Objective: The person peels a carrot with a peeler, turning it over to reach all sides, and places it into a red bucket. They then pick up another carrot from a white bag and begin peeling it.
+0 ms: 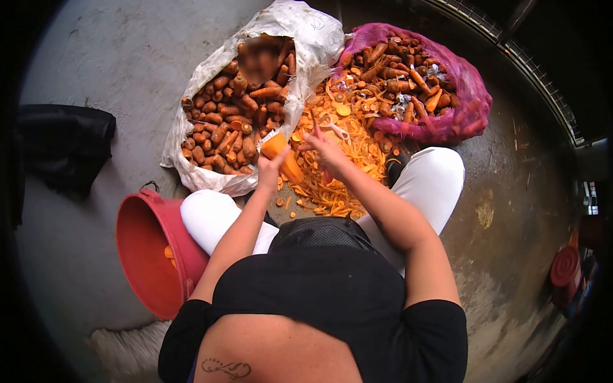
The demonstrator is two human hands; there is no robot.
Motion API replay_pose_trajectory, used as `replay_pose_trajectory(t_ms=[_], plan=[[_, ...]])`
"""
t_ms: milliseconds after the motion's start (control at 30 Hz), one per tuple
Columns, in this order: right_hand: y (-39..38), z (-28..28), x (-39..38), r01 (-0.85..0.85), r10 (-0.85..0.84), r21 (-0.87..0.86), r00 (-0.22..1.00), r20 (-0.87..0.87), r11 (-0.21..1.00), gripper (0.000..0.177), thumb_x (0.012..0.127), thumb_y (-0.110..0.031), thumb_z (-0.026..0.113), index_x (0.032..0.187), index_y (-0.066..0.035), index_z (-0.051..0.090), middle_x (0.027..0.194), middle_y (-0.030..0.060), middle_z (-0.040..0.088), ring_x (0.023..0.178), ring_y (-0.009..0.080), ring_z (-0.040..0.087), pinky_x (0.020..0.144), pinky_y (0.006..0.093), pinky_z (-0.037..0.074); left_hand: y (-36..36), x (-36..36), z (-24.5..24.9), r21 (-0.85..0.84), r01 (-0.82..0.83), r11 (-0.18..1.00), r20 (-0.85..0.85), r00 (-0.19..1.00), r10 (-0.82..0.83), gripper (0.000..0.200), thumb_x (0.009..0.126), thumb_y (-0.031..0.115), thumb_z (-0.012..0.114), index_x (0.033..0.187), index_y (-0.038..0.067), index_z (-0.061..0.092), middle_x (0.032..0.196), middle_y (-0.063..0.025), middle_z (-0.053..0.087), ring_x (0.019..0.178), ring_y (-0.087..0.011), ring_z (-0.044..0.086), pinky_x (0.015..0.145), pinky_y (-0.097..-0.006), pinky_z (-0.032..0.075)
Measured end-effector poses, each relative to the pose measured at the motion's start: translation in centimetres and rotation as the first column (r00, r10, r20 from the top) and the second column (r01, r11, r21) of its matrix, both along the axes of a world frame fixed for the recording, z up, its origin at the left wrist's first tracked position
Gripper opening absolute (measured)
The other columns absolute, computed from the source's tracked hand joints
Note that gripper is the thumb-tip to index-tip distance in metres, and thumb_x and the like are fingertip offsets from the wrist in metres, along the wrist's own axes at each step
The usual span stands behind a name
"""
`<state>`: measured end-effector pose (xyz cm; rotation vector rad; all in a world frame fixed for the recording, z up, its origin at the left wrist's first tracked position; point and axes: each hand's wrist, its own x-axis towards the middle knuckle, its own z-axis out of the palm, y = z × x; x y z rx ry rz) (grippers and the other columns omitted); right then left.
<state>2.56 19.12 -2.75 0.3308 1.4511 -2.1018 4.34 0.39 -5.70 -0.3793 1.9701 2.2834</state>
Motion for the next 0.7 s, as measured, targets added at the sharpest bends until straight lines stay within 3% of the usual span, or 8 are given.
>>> replay_pose_trajectory(t_ms=[33,67,200,333,467,500,600,700], plan=[[0.1,-0.6,-0.3,0.055,-0.055,0.006,0.998,0.008,0.998,0.047,0.089,-0.043,0.058,0.120,-0.009,0.047,0.104,0.0137,0.064,0.038,0.0059,0.030,0.036,0.0224,0.027,-0.4,-0.1,0.5,0.262,-0.035,0.964,0.231,0.973,-0.027,0.054,0.082,0.037,0.071,0.119,0.007,0.047,0.100,-0.0110,0.059,0.088,-0.0235,0.063,0.080,-0.0372,0.052],[0.3,-1.0,-0.6,0.062,-0.064,0.040,0.996,0.056,0.997,0.047,0.090,-0.041,0.056,0.122,-0.008,0.045,0.105,0.0150,0.064,0.037,0.0067,0.029,0.035,0.0232,0.027,-0.3,0.1,0.7,0.387,-0.120,0.914,0.320,0.947,-0.012,0.055,0.085,0.050,0.063,0.116,0.007,0.048,0.093,-0.0110,0.060,0.084,-0.0242,0.063,0.077,-0.0373,0.054],[0.9,-2.1,-0.4,-0.018,0.003,0.135,0.994,0.108,0.991,0.045,0.092,-0.038,0.052,0.123,-0.005,0.046,0.102,0.0145,0.066,0.039,0.0064,0.029,0.038,0.0223,0.029,-1.8,0.1,-0.2,0.507,-0.257,0.823,0.427,0.904,0.019,0.054,0.085,0.054,0.058,0.113,0.009,0.049,0.088,-0.0109,0.059,0.078,-0.0242,0.062,0.069,-0.0336,0.054],[0.4,-3.6,-0.1,-0.111,0.082,0.233,0.988,0.128,0.966,0.044,0.093,-0.034,0.052,0.123,-0.004,0.047,0.097,0.0155,0.067,0.038,0.0086,0.034,0.037,0.0245,0.032,-3.3,-0.2,-0.1,0.587,-0.353,0.728,0.443,0.893,0.076,0.049,0.083,0.052,0.061,0.109,0.011,0.051,0.086,-0.0091,0.058,0.074,-0.0215,0.061,0.063,-0.0310,0.054],[0.0,-5.2,-0.5,-0.210,0.199,0.339,0.978,0.067,0.917,0.047,0.093,-0.033,0.051,0.126,0.000,0.047,0.090,0.0155,0.069,0.042,0.0113,0.042,0.039,0.0272,0.038,-8.1,-1.1,2.3,0.842,-0.268,0.468,0.302,0.953,0.001,0.050,0.080,0.050,0.067,0.106,0.010,0.050,0.087,-0.0088,0.060,0.074,-0.0216,0.062,0.067,-0.0354,0.054],[-0.2,-5.3,-0.4,-0.221,0.218,0.370,0.975,0.050,0.902,0.047,0.093,-0.033,0.051,0.125,0.000,0.048,0.088,0.0149,0.069,0.043,0.0112,0.042,0.039,0.0273,0.039,-9.1,-0.8,5.2,0.893,-0.243,0.378,0.252,0.967,0.026,0.051,0.079,0.049,0.069,0.107,0.010,0.051,0.088,-0.0087,0.059,0.076,-0.0213,0.061,0.069,-0.0356,0.054],[-0.5,-5.2,-0.5,-0.228,0.221,0.368,0.973,0.062,0.902,0.041,0.092,-0.032,0.054,0.121,-0.002,0.049,0.085,0.0133,0.067,0.040,0.0100,0.041,0.038,0.0258,0.036,-13.2,1.6,12.2,0.899,-0.153,0.411,-0.001,0.936,0.351,0.046,0.082,0.040,0.069,0.111,0.009,0.053,0.096,-0.0101,0.058,0.090,-0.0230,0.059,0.082,-0.0389,0.051],[-0.4,-6.0,-0.6,-0.221,0.211,0.360,0.975,0.065,0.906,0.036,0.093,-0.029,0.054,0.116,-0.002,0.050,0.083,0.0139,0.066,0.038,0.0097,0.040,0.038,0.0253,0.036,-19.8,4.9,15.7,0.836,-0.250,0.489,-0.179,0.717,0.673,0.045,0.081,0.037,0.070,0.110,0.007,0.054,0.103,-0.0132,0.058,0.098,-0.0275,0.057,0.088,-0.0449,0.048]])
